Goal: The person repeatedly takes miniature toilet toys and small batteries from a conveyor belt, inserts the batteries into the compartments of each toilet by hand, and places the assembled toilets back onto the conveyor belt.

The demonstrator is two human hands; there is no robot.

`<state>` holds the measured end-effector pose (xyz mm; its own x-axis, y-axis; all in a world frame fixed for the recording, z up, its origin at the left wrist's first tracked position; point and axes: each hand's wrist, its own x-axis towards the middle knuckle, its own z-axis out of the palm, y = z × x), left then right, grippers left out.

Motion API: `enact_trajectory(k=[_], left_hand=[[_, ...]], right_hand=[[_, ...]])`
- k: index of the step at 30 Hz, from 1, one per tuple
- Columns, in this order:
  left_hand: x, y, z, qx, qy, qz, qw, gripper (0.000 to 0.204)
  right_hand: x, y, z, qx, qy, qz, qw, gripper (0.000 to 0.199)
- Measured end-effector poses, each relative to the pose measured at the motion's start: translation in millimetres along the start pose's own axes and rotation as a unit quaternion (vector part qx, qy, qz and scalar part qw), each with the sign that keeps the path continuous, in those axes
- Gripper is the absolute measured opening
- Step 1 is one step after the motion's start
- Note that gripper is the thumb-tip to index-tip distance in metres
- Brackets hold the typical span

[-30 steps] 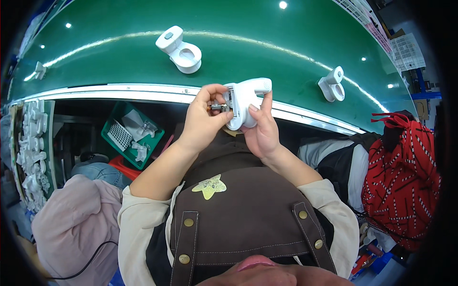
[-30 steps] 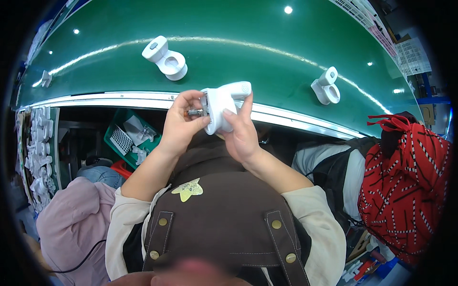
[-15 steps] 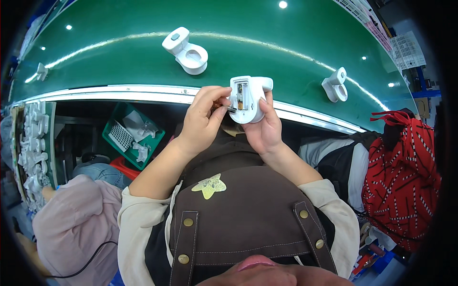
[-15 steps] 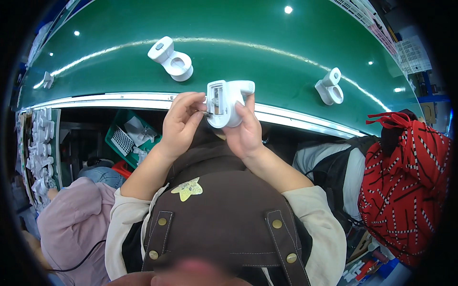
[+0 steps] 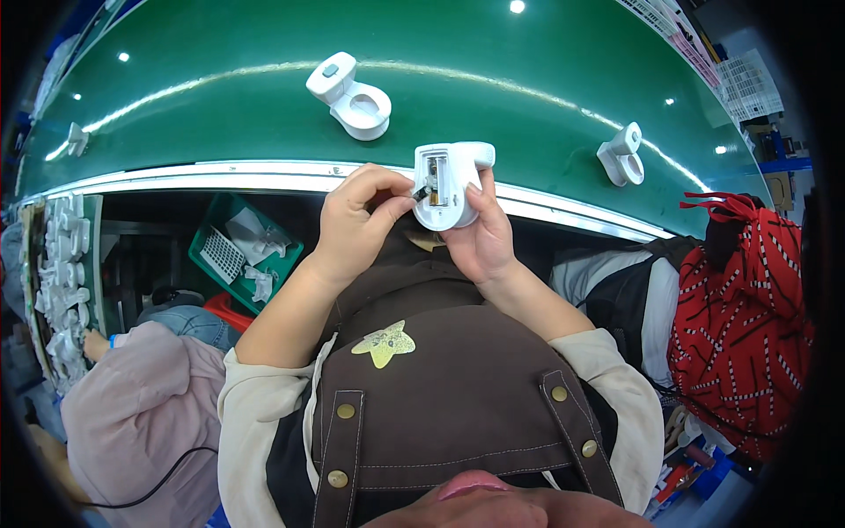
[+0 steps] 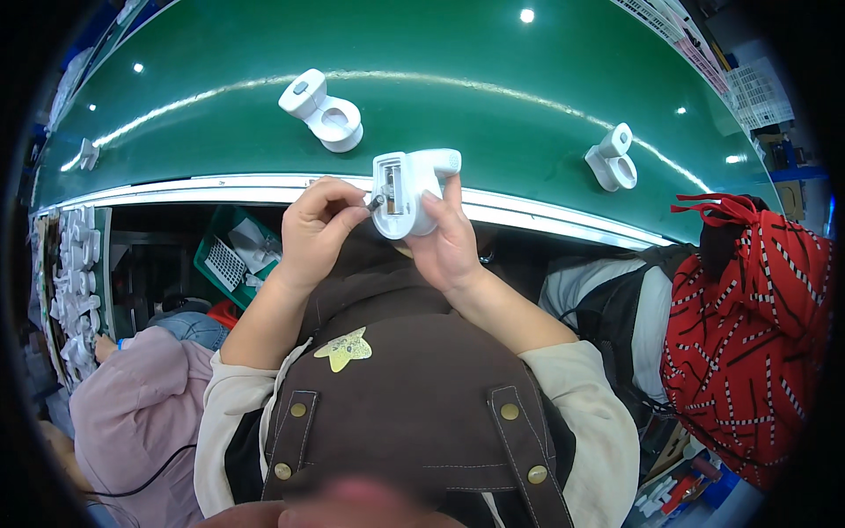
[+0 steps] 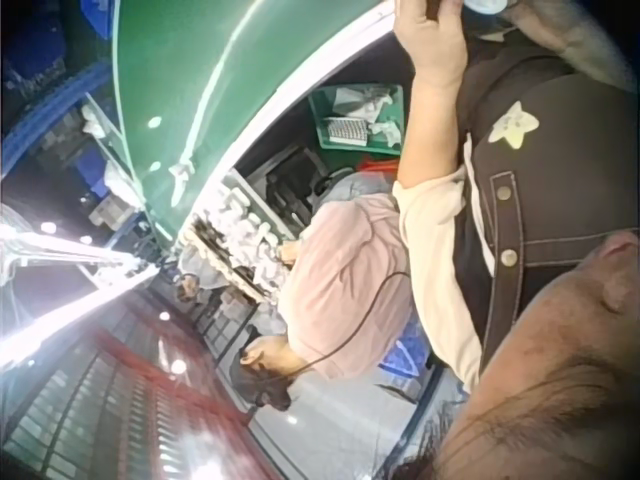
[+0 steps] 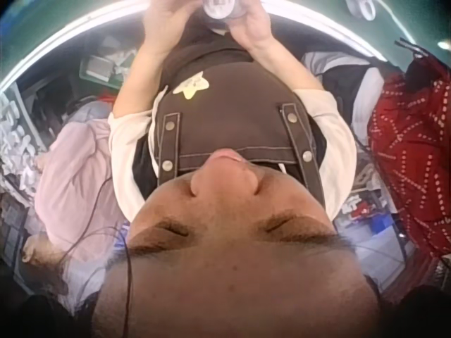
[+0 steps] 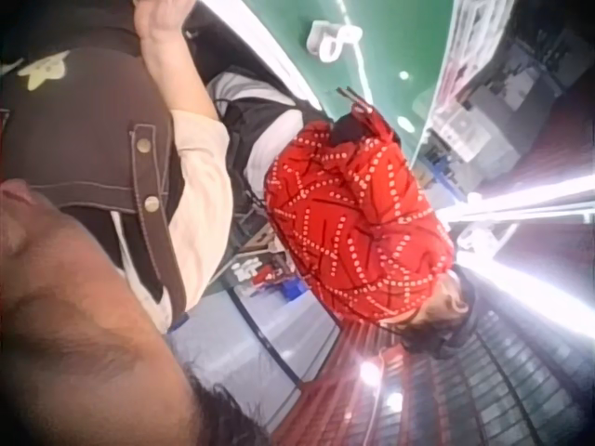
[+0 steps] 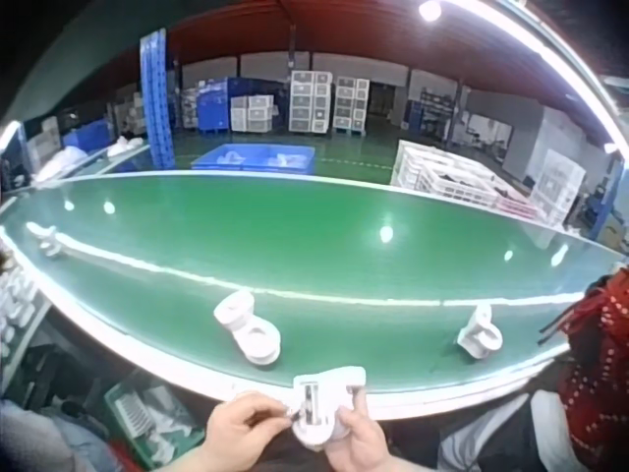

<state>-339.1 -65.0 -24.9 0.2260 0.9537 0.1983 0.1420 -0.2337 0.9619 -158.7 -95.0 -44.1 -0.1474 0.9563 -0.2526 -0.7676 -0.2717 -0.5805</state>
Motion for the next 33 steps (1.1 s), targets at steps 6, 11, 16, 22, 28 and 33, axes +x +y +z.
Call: enact_trajectory(k=[6,11,16,22,28,33], left_hand=[[26,9,-16,0.252,-0.026,0.337,0.907,0.020],[33,4,-33,0.282,-0.116,0.300,0.904,0.014],[27,-2,-36,0.204,-0.097,0.200,0.953,0.023],[35,-6,-37,0.243,-0.059,0.396,0.883,0.023],[28,-25,-39,0.182,-0.051,0.288,0.939,0.026],[13,-26,-23,0.051,-0.033,0.117,0.991,0.024]], right_hand=[[-3,8,7,-0.029,-0.015,0.028,0.999,0.062],[-4,12,11,-0.034,0.010,0.054,0.998,0.063],[-2,22,14,-0.054,0.029,0.049,0.997,0.061],[0,26,19,-0.007,0.027,0.066,0.997,0.057],[1,34,22,-0.002,0.022,0.047,0.999,0.054],[1,40,25,-0.023,0.040,0.020,0.999,0.052]])
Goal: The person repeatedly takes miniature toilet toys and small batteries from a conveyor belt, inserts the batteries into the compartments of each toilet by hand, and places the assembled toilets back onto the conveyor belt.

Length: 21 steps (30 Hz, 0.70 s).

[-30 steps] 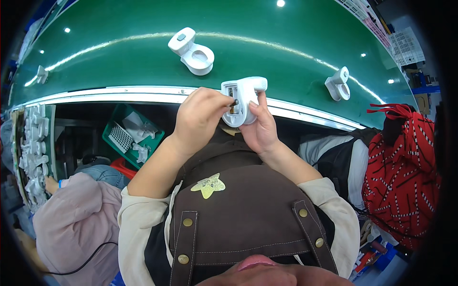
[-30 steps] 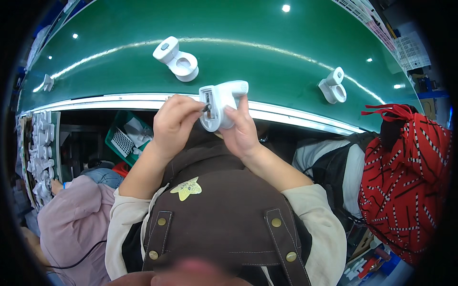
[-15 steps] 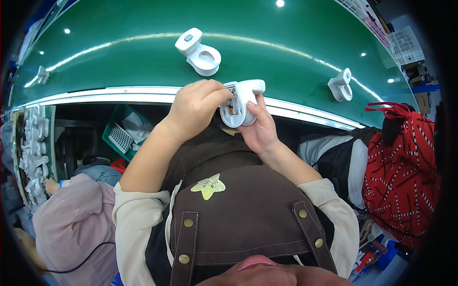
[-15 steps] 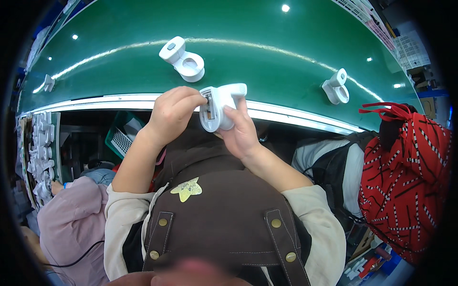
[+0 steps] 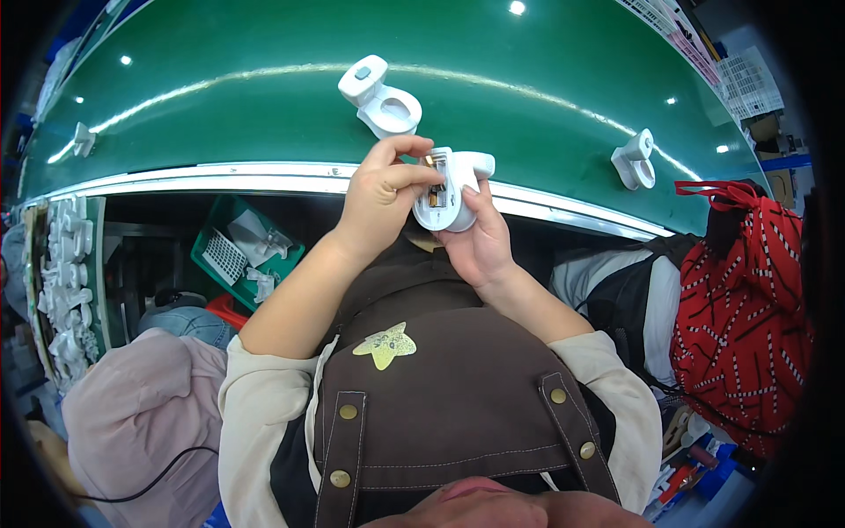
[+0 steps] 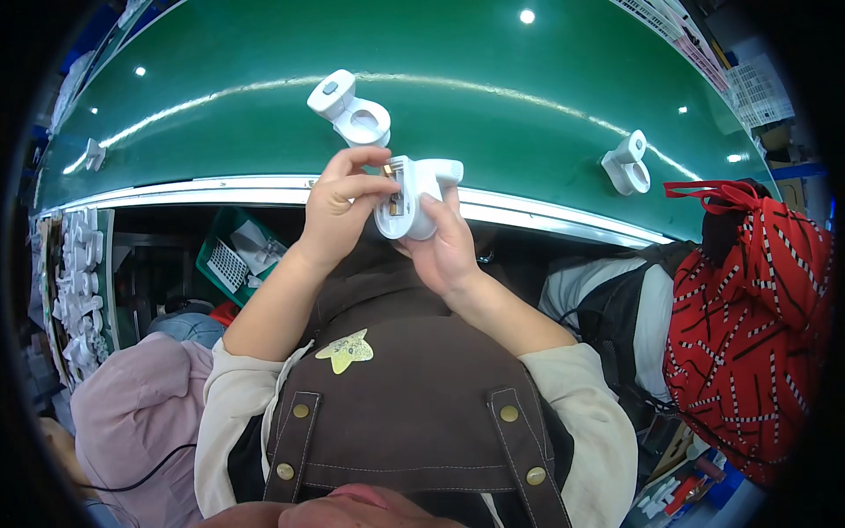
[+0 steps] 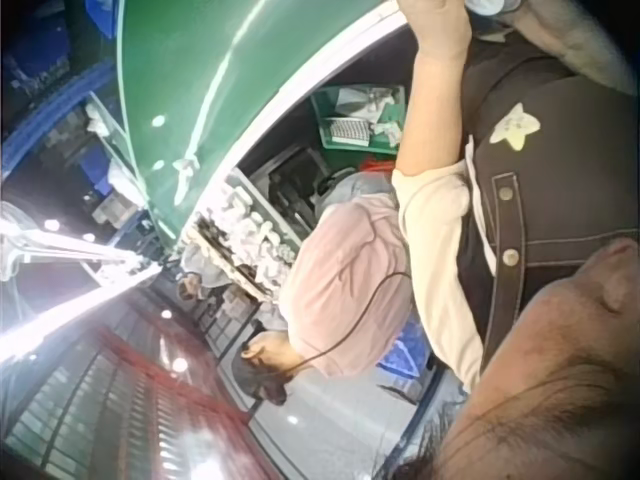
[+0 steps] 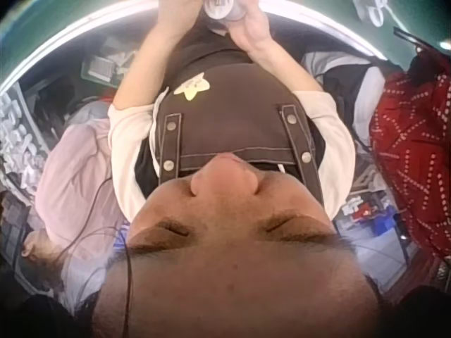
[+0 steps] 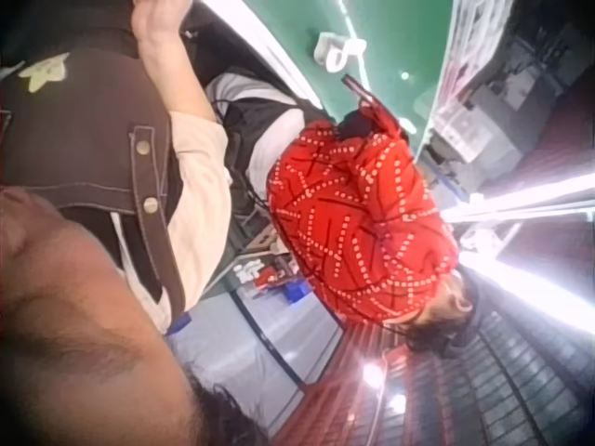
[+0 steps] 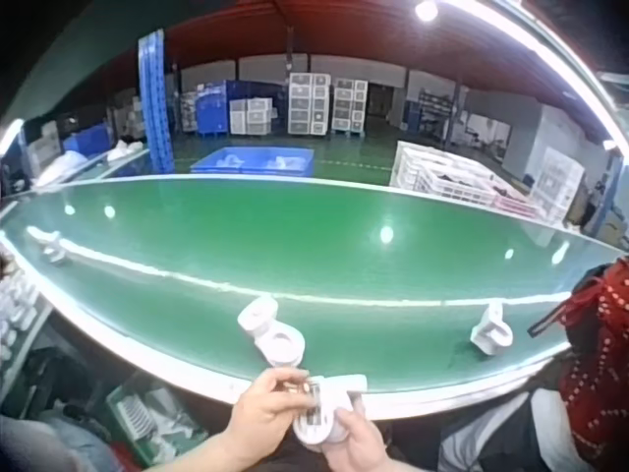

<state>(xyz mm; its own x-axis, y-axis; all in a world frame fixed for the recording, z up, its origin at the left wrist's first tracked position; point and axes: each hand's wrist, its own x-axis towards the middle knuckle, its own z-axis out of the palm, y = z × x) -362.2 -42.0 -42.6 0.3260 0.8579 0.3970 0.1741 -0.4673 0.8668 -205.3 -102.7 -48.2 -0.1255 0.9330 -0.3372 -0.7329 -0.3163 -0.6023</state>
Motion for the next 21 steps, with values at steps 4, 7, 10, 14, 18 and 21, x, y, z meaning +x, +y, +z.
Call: enact_trajectory(k=[4,7,10,14,18,21], left_hand=[[-12,11,7,-0.070,0.025,-0.102,0.992,0.020],[-14,7,7,-0.022,0.061,-0.038,0.997,0.018],[-10,1,2,0.104,0.054,0.103,0.988,0.017],[-11,7,3,0.083,0.056,0.099,0.990,0.020],[-10,7,-1,0.085,0.058,0.089,0.991,0.020],[-12,1,-3,0.105,0.045,0.129,0.985,0.020]], right_hand=[[0,7,3,0.016,-0.002,-0.009,1.000,0.053],[1,8,7,0.021,-0.010,-0.012,1.000,0.052],[2,9,5,0.038,-0.002,-0.010,0.999,0.053],[2,10,5,0.032,-0.021,-0.027,0.999,0.053],[4,10,7,0.018,-0.034,-0.035,0.999,0.053],[4,9,10,0.006,-0.043,-0.043,0.998,0.053]])
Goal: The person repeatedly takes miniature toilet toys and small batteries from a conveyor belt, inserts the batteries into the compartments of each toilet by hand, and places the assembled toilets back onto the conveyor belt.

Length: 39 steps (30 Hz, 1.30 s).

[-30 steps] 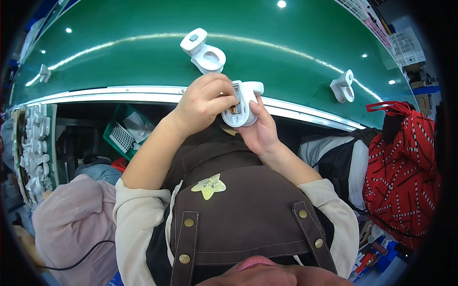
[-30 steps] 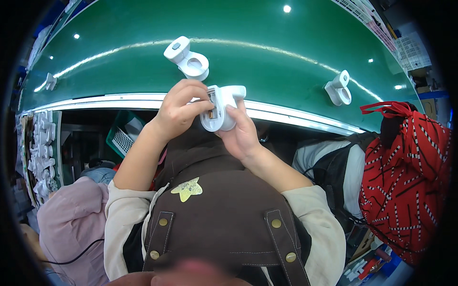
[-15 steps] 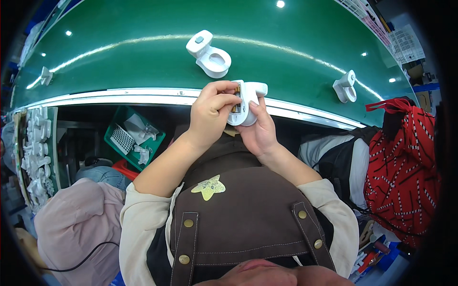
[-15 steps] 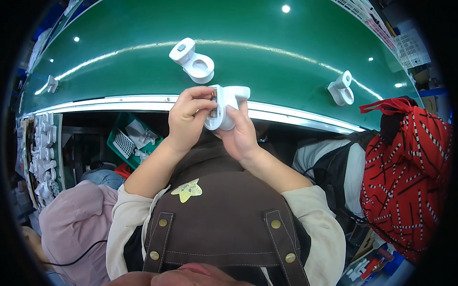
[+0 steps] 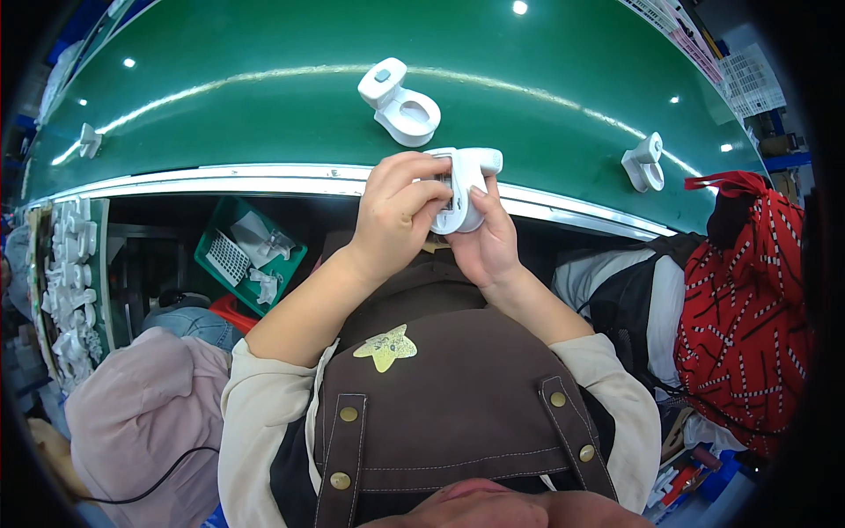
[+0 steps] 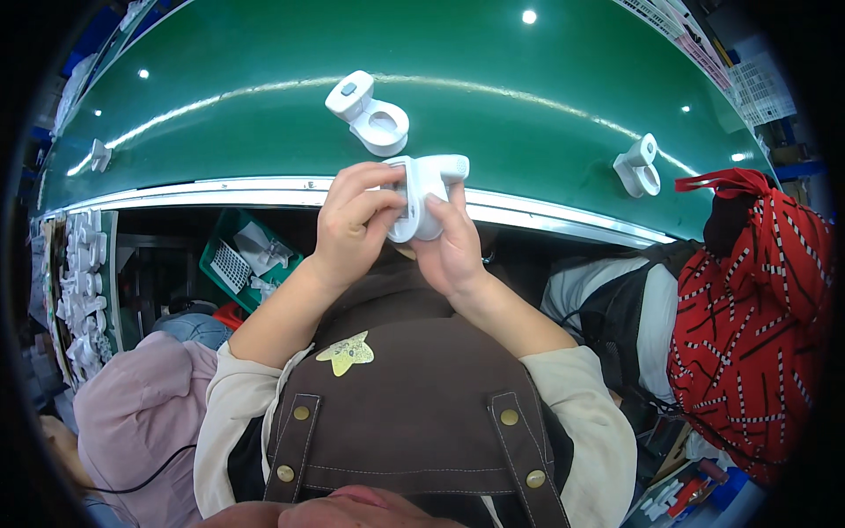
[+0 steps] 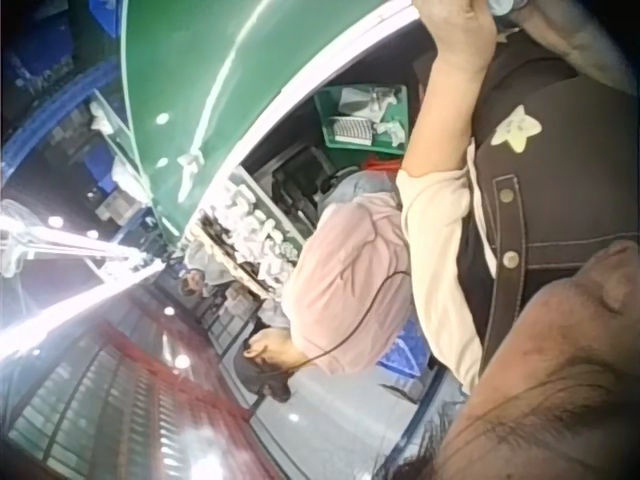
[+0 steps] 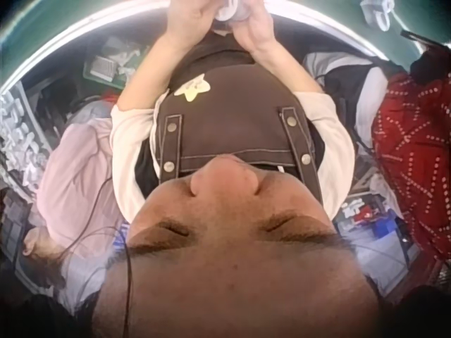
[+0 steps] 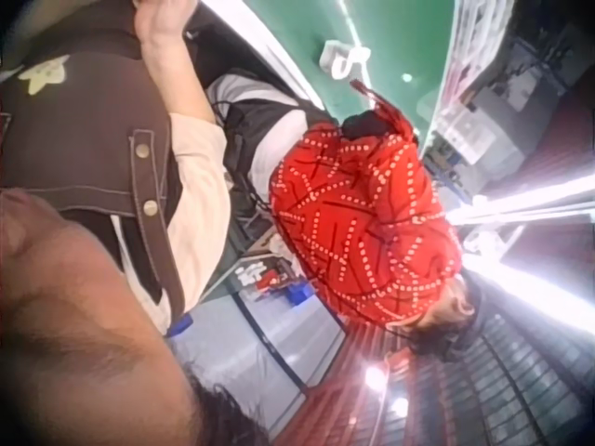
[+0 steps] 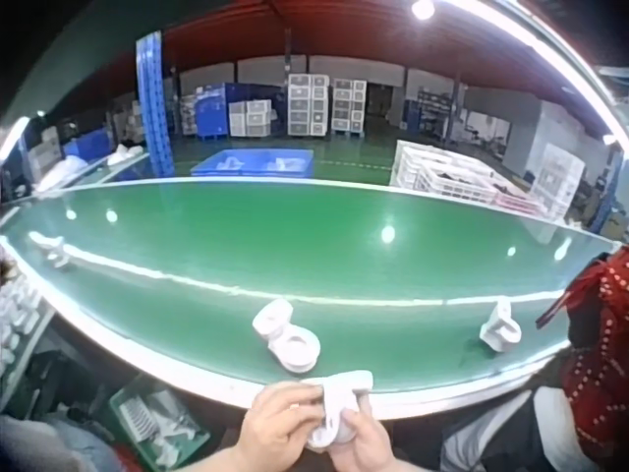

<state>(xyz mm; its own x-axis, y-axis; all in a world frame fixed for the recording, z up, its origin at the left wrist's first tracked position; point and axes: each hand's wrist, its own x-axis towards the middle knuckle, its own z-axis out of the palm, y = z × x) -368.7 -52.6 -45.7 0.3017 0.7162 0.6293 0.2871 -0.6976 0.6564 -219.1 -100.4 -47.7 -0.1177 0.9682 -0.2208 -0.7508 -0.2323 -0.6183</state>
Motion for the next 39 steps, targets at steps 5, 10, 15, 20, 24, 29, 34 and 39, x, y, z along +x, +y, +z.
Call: enact_trajectory(k=[5,10,15,20,24,29,34,39], left_hand=[[-11,8,-12,0.109,-0.044,0.059,0.991,0.031],[-2,-10,-22,-0.047,-0.068,0.051,0.995,0.056],[37,-82,-21,0.221,0.100,-0.022,0.970,0.062],[45,-105,-11,0.095,-0.034,-0.119,0.988,0.060],[42,-112,-33,0.079,0.015,-0.150,0.985,0.057],[25,-148,-91,0.112,0.115,-0.223,0.961,0.059],[1,-173,-125,0.169,0.153,-0.230,0.946,0.058],[-3,-168,-129,0.184,0.161,-0.250,0.937,0.057]], right_hand=[[-1,7,-5,0.066,0.011,0.008,0.998,0.049],[-4,3,-14,0.057,0.056,-0.027,0.996,0.051],[-37,-49,17,0.082,-0.067,-0.178,0.978,0.068],[-82,-110,68,0.035,-0.281,-0.298,0.911,0.068],[-85,-133,93,-0.016,-0.389,-0.399,0.830,0.073],[-81,-139,95,-0.048,-0.400,-0.379,0.833,0.072],[-70,-130,79,0.014,-0.318,-0.264,0.911,0.060],[-5,-73,33,0.087,-0.141,-0.084,0.983,0.060]])
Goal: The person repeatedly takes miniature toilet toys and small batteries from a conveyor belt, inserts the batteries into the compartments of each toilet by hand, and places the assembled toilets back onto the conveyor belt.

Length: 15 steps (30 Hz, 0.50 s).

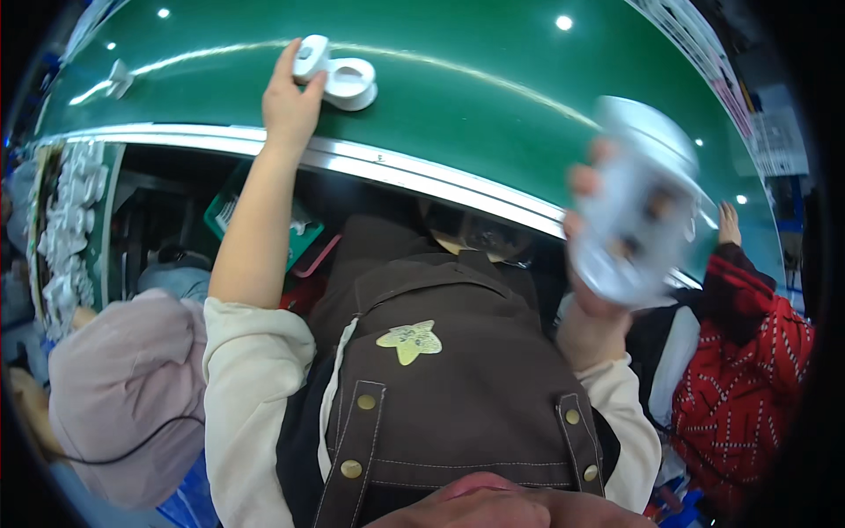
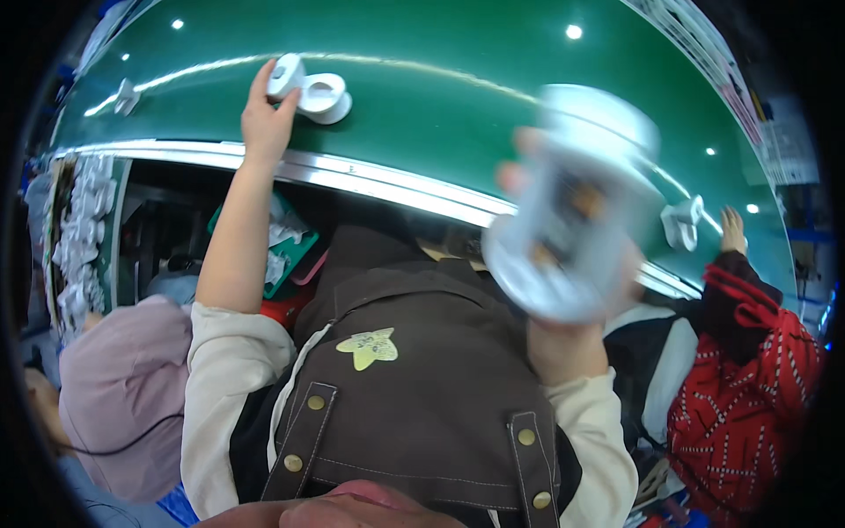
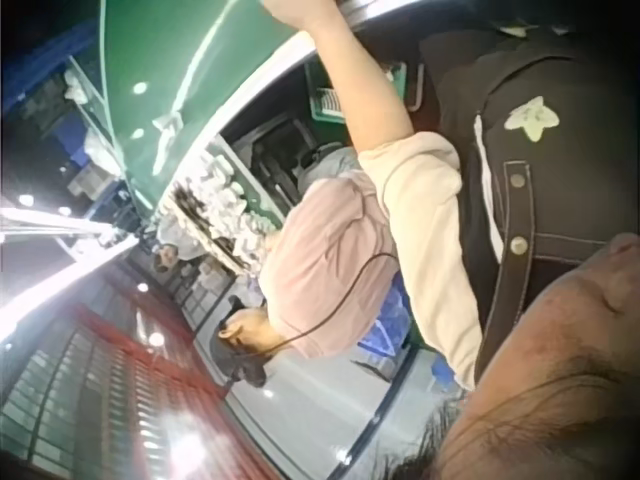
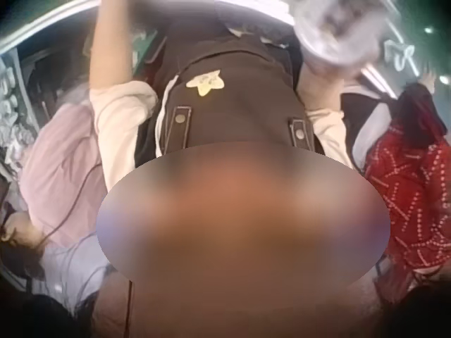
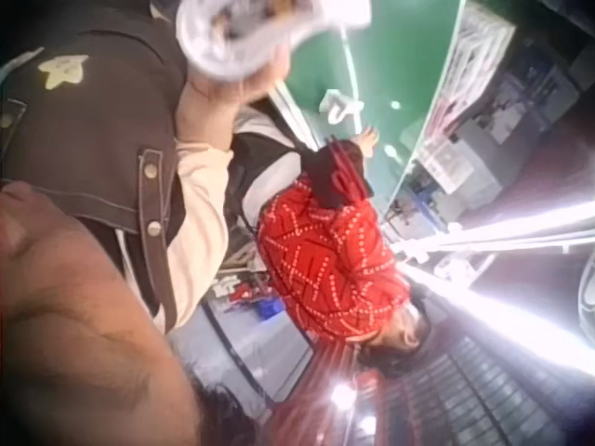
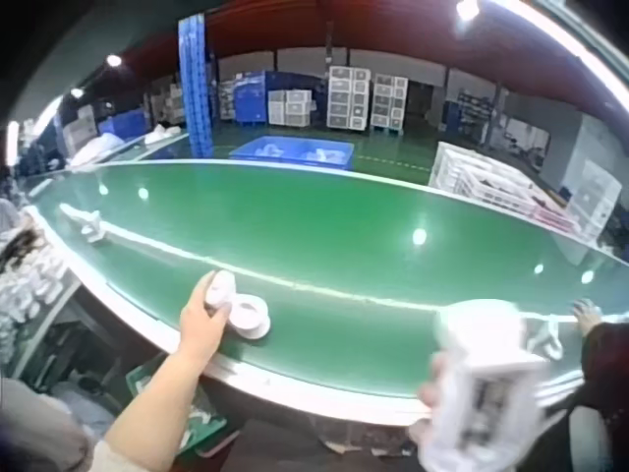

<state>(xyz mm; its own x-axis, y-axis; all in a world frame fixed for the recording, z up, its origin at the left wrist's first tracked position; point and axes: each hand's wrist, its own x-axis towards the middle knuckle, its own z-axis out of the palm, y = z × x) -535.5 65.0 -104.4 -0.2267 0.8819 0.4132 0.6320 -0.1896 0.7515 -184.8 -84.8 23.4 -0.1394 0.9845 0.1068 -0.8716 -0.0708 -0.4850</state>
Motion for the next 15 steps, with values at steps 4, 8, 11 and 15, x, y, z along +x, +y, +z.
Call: enact_trajectory(k=[4,8,11,15], left_hand=[[1,25,7,0.146,0.074,0.082,0.983,0.056],[-33,106,2,-0.082,-0.002,0.289,0.954,0.052],[-78,169,5,-0.225,-0.176,0.277,0.917,0.043],[-104,173,24,-0.217,-0.145,0.280,0.924,0.042]], right_hand=[[18,39,-57,0.045,0.075,0.092,0.992,0.059],[13,61,-74,0.032,0.110,0.118,0.986,0.055],[8,65,-60,-0.020,0.096,0.108,0.989,0.055],[1,63,-50,-0.078,0.050,0.080,0.993,0.068]])
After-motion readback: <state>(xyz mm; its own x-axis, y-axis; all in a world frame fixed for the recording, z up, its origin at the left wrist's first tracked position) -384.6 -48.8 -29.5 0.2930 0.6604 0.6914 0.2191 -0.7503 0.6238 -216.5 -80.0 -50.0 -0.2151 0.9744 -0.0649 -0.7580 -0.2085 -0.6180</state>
